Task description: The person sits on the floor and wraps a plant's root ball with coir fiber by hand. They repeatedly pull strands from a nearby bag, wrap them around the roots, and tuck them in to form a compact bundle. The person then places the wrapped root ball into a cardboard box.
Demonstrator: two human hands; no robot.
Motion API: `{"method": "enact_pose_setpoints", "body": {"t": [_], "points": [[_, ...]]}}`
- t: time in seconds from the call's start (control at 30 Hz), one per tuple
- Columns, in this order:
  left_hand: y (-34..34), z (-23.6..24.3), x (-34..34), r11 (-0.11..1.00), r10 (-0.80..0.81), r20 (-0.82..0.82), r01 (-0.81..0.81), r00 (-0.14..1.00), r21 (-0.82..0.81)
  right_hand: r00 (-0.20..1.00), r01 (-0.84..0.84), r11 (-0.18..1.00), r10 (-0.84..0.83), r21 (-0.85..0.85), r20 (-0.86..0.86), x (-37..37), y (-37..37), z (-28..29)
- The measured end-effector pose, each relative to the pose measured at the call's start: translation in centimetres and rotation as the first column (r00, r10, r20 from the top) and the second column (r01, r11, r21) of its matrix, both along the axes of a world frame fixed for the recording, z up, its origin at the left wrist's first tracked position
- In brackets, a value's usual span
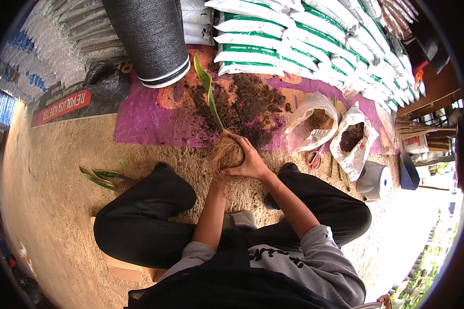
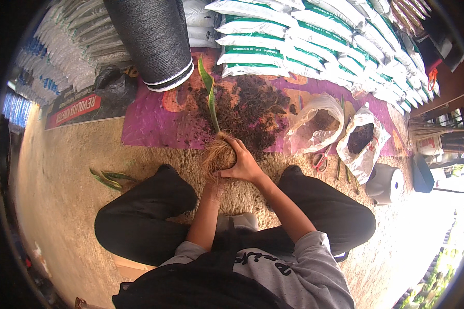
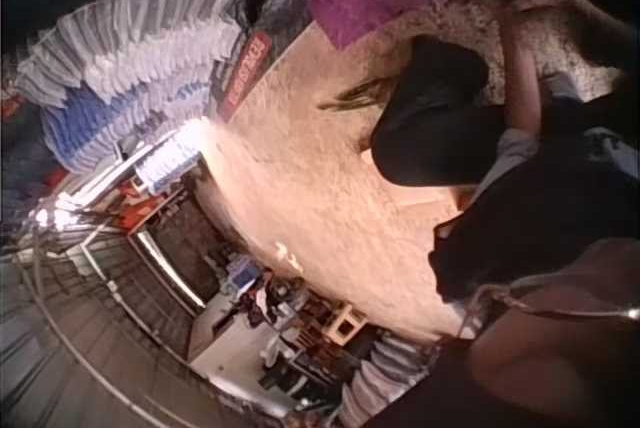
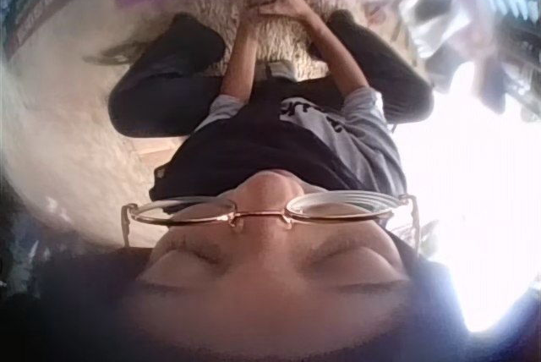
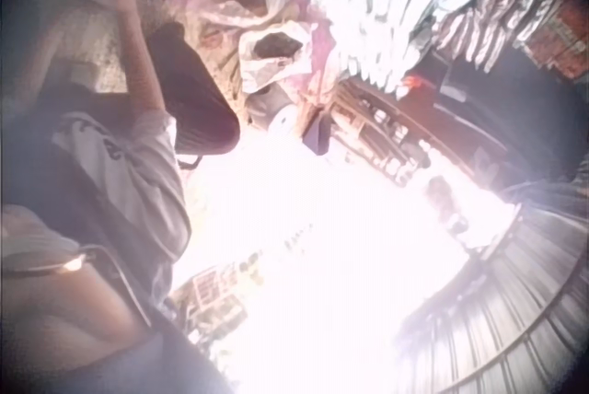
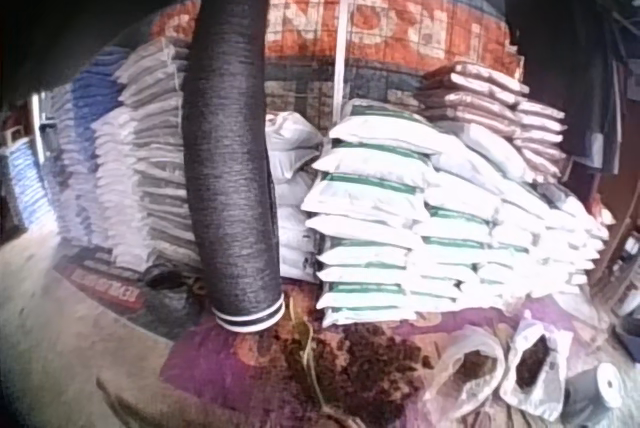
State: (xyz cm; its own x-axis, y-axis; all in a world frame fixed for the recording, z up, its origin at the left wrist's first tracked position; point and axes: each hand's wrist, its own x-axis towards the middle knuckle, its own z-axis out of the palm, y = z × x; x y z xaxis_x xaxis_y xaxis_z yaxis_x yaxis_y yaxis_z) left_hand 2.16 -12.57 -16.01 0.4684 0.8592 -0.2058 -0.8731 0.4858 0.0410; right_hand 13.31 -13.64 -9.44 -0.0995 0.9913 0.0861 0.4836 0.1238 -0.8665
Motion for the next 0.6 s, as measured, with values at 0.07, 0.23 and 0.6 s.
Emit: {"method": "enact_pose_setpoints", "body": {"t": [0.07,0.23,0.6], "points": [[0.3,-0.2,-0.3,0.994,0.047,-0.148,-0.031,0.988,0.108,0.999,0.030,1.000,-0.029,0.004,-0.025,-0.3,0.1,-0.4],[0.2,1.4,-0.5,0.993,0.049,-0.180,-0.030,0.982,0.111,0.982,0.098,0.991,-0.111,-0.087,-0.153,-0.6,0.1,-1.2],[1.5,0.5,-3.1,0.967,-0.013,-0.459,0.128,0.888,0.220,0.914,0.146,0.980,-0.186,-0.135,-0.360,-1.4,0.5,-2.0]]}}
